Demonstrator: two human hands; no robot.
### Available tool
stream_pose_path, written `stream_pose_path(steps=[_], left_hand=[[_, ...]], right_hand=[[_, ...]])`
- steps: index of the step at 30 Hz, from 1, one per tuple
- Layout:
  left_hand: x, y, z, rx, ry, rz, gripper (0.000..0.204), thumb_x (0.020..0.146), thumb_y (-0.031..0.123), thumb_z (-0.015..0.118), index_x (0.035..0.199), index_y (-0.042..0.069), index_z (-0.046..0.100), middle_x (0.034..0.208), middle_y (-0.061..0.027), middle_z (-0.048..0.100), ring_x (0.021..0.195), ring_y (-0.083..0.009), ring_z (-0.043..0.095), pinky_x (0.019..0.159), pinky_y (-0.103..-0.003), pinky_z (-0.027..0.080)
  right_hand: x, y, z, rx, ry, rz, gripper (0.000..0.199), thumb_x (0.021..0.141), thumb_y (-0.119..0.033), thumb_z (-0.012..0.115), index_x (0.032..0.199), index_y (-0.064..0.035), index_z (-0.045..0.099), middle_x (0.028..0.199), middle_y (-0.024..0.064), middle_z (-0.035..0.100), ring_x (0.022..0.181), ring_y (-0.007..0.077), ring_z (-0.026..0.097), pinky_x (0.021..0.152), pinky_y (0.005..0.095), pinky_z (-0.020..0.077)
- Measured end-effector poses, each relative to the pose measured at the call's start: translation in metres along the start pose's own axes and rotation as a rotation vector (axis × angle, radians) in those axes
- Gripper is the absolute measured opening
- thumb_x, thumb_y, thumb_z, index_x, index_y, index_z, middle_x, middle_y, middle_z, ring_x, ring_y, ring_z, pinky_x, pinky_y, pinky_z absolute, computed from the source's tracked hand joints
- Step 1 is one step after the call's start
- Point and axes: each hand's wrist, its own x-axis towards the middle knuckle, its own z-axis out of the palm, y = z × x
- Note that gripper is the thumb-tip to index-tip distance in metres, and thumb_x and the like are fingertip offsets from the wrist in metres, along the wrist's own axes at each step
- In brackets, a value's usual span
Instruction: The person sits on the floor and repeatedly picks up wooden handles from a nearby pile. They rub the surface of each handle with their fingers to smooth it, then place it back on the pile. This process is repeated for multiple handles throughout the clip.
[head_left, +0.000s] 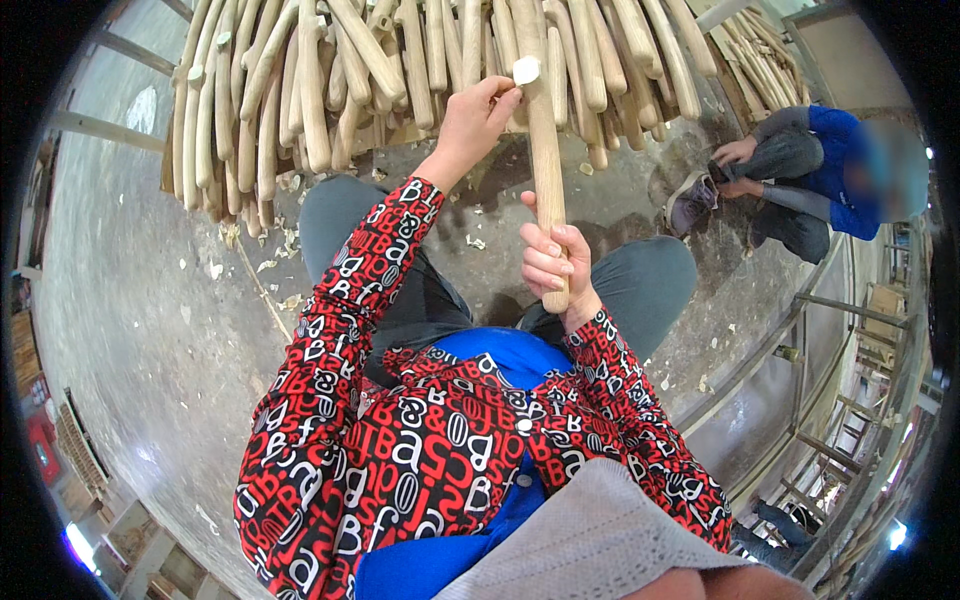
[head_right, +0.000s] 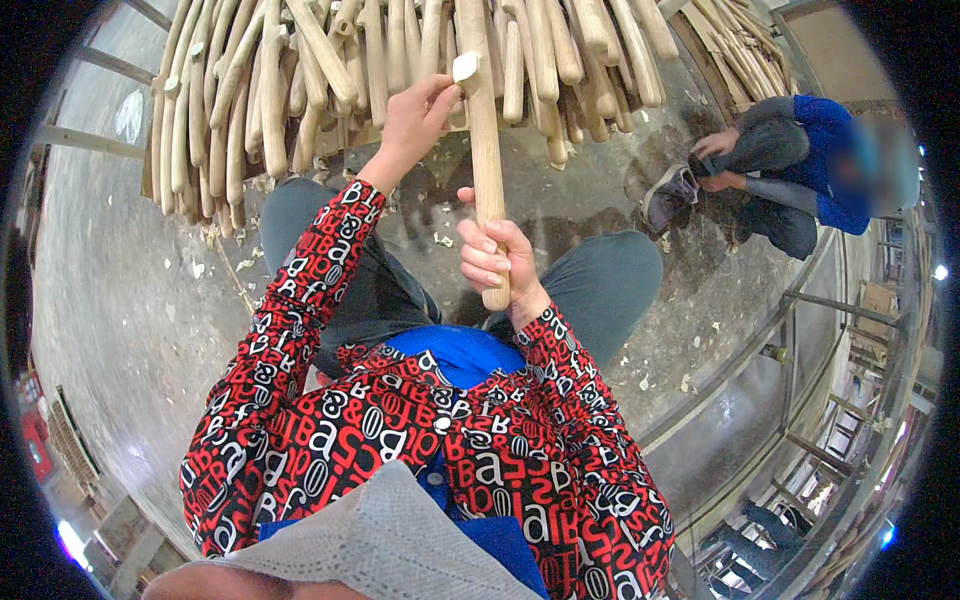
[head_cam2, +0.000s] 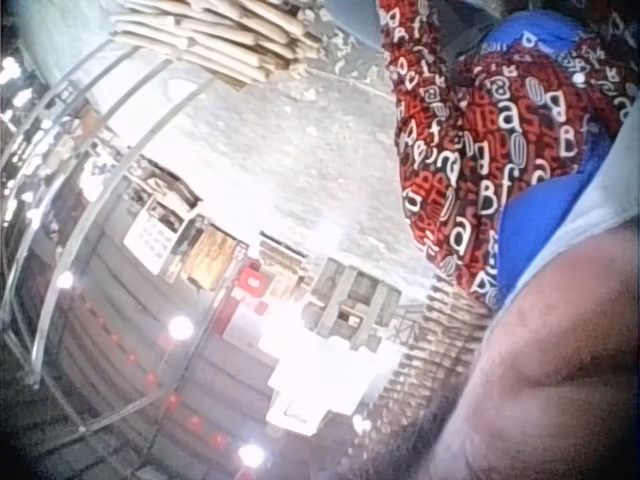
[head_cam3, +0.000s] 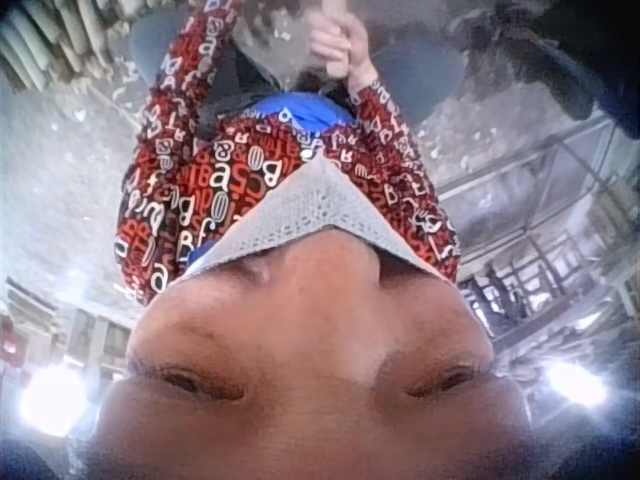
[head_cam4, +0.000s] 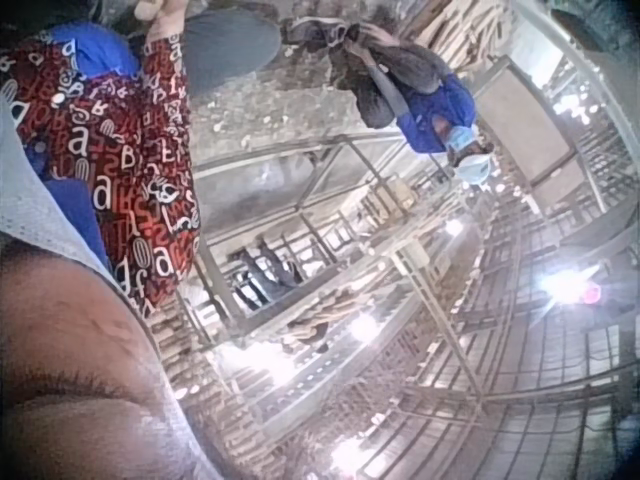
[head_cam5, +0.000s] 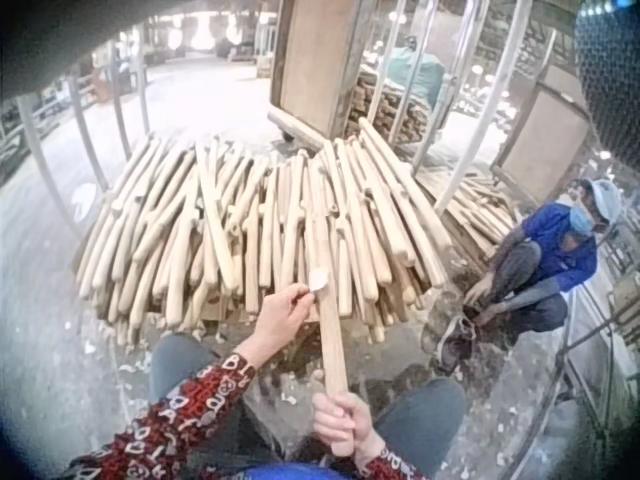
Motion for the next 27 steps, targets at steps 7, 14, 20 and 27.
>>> stream_pose_path(steps=[7,14,20,27], left_hand=[[0.002,-0.003,-0.003,0.320,0.057,0.221,0.019,0.087,0.020,0.058,0.098,0.005,0.063,0.081,-0.0177,0.063,0.072,-0.0364,0.060,0.062,-0.039,0.048],[0.038,-0.020,-0.058,-0.208,0.373,-0.209,0.017,0.085,0.007,0.048,0.081,0.003,0.064,0.073,-0.0093,0.067,0.067,-0.0143,0.065,0.054,-0.027,0.047],[0.019,-0.012,-0.050,-0.276,0.094,-0.022,0.022,0.084,0.001,0.043,0.075,0.002,0.063,0.071,-0.0024,0.063,0.063,-0.0064,0.055,0.056,-0.022,0.044],[0.012,-0.002,-0.034,0.019,-0.195,-0.122,0.028,0.088,0.029,0.063,0.098,0.004,0.069,0.077,-0.0006,0.066,0.066,-0.0071,0.058,0.060,-0.023,0.046]], right_hand=[[-0.003,0.001,0.006,0.014,0.034,0.003,0.046,0.094,-0.012,0.042,0.138,-0.0048,0.031,0.069,0.0017,0.041,0.044,0.0046,0.041,0.038,0.0219,0.0411],[-0.023,0.010,0.006,0.133,-0.005,0.083,0.049,0.092,-0.010,0.044,0.138,-0.0043,0.030,0.069,0.0030,0.042,0.044,0.0053,0.042,0.038,0.0223,0.0407],[-0.028,-0.007,0.004,-0.706,0.364,0.021,0.051,0.086,-0.006,0.053,0.133,-0.0029,0.033,0.067,0.0032,0.043,0.041,0.0077,0.040,0.036,0.0236,0.0392],[-0.031,-0.009,-0.027,-1.240,0.559,-0.194,0.051,0.082,0.000,0.059,0.128,-0.0047,0.039,0.070,0.0005,0.050,0.043,0.0070,0.045,0.038,0.0238,0.0385]])
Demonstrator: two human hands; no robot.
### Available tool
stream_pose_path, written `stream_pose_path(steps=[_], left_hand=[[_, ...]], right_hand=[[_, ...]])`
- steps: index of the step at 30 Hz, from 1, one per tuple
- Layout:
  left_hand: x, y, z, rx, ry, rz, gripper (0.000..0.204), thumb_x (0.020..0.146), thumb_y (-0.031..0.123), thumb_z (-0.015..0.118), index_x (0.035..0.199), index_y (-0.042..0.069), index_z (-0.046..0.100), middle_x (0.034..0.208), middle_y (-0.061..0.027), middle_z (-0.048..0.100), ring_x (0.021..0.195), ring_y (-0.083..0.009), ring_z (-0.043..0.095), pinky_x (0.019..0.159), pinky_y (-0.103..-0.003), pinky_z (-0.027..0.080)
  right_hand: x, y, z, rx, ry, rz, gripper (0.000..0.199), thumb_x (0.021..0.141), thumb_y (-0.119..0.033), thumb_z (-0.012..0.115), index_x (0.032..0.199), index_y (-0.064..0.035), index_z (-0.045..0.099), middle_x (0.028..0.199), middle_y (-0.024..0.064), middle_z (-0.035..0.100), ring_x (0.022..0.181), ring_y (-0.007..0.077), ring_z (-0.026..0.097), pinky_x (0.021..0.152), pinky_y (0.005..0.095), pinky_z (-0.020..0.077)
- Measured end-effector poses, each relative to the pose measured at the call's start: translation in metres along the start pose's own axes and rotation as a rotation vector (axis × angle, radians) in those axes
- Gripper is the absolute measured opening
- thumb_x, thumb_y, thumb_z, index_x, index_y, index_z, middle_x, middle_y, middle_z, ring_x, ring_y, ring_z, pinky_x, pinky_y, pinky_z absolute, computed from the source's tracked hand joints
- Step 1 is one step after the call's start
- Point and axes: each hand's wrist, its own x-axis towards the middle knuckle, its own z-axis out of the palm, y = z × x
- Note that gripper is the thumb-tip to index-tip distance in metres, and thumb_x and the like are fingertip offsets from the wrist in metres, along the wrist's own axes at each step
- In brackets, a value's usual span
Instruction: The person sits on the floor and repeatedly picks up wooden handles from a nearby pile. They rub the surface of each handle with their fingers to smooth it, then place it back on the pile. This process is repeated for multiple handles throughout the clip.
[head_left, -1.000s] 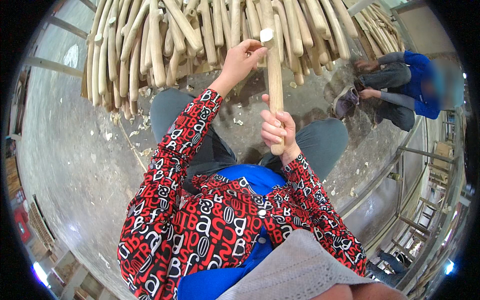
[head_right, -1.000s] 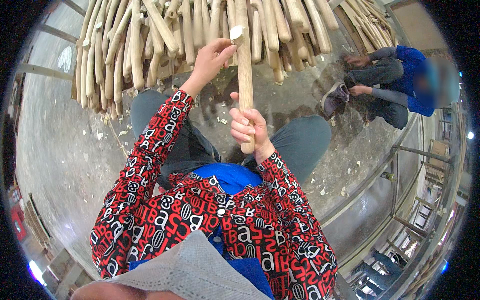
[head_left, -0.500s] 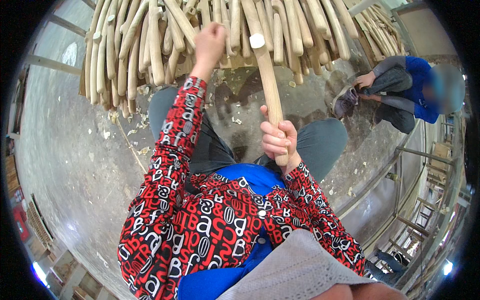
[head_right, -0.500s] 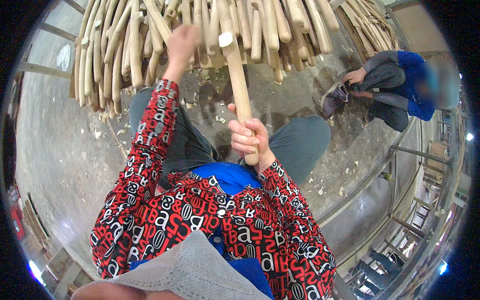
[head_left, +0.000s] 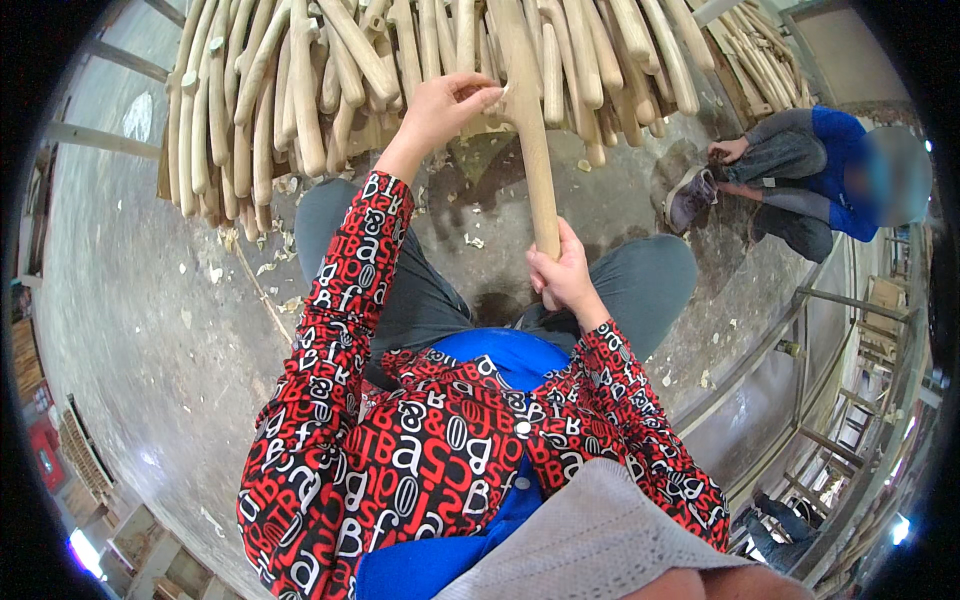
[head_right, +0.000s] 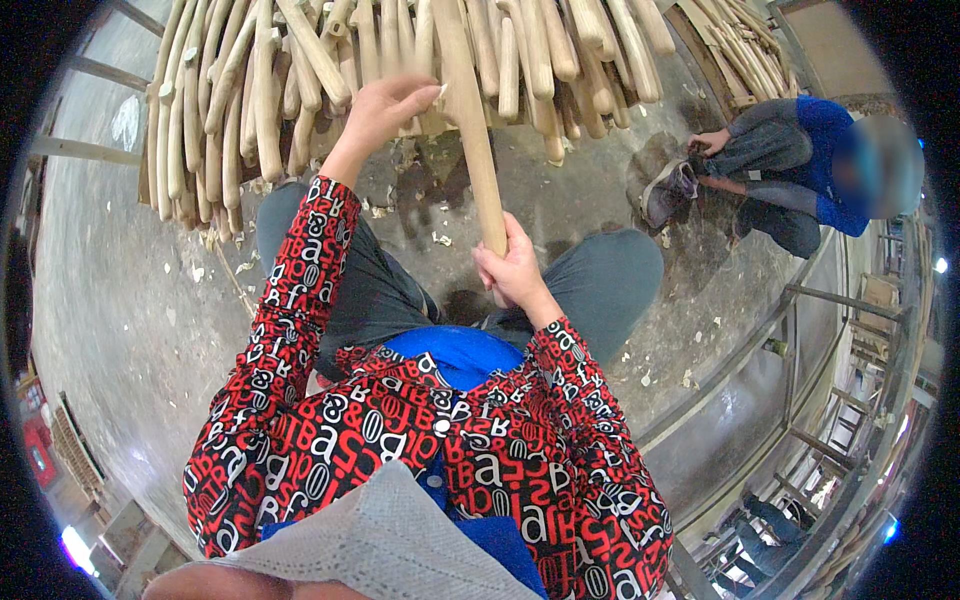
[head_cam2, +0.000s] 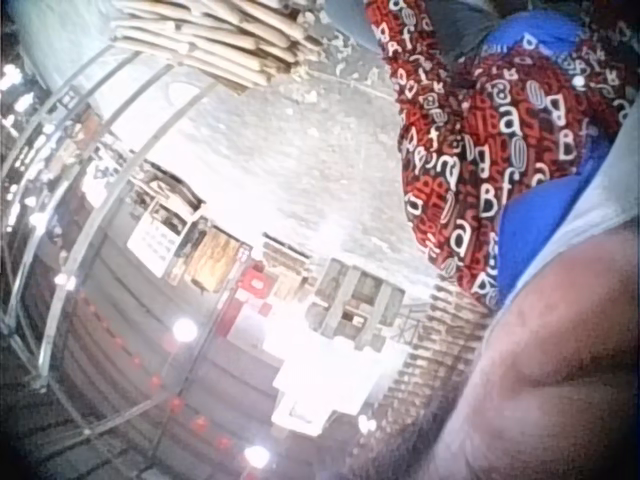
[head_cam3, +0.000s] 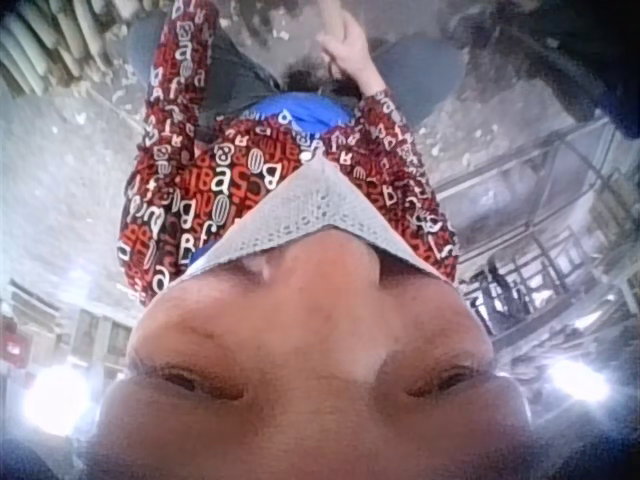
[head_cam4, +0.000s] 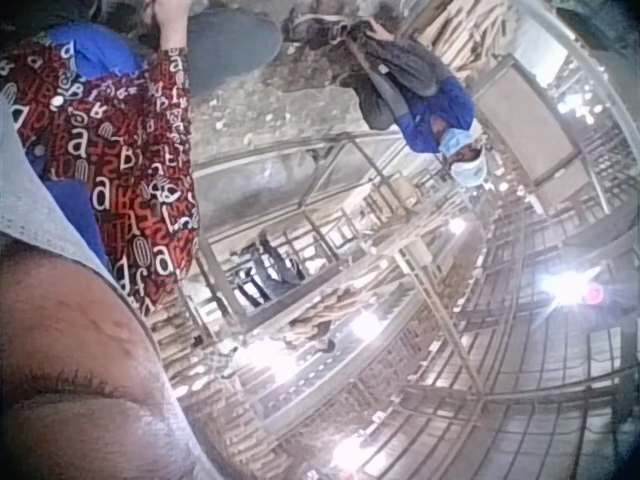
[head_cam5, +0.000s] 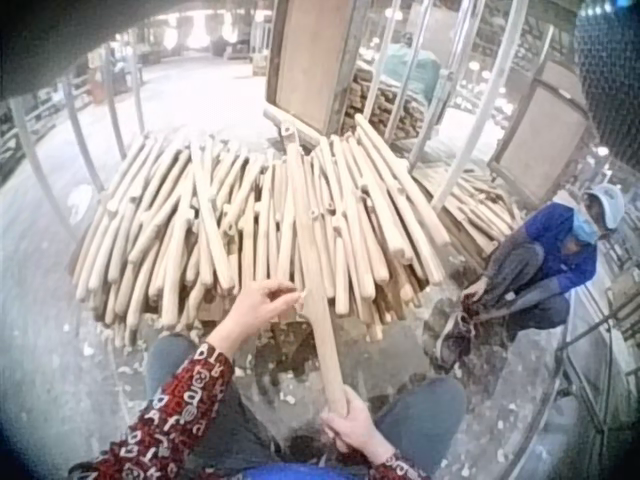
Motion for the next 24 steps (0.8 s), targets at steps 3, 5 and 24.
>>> stream_pose_path(steps=[3,5,24], left_hand=[[-0.001,0.002,0.002,0.030,-0.030,0.055,0.032,0.086,0.032,0.065,0.103,0.005,0.069,0.080,-0.0021,0.068,0.065,-0.0070,0.059,0.057,-0.024,0.047],[-0.002,0.008,0.002,0.022,-0.065,-0.006,0.031,0.086,0.031,0.066,0.101,0.004,0.070,0.079,-0.0020,0.068,0.065,-0.0070,0.060,0.058,-0.024,0.047],[0.000,-0.001,0.006,-0.348,-0.186,-0.150,0.012,0.087,0.013,0.065,0.094,0.004,0.062,0.080,0.0029,0.060,0.068,-0.0033,0.055,0.055,-0.018,0.041]], right_hand=[[0.002,0.007,-0.004,-0.192,0.089,-0.081,0.053,0.082,-0.002,0.060,0.130,-0.0035,0.038,0.073,0.0003,0.051,0.045,0.0063,0.045,0.039,0.0225,0.0379],[0.000,0.007,-0.011,-0.246,0.091,-0.058,0.055,0.081,-0.003,0.061,0.131,-0.0029,0.037,0.075,0.0003,0.051,0.046,0.0061,0.045,0.039,0.0224,0.0377],[-0.008,-0.003,-0.017,-0.081,-0.011,-0.021,0.056,0.081,-0.002,0.062,0.131,-0.0044,0.037,0.076,-0.0002,0.051,0.047,0.0063,0.046,0.041,0.0222,0.0390]])
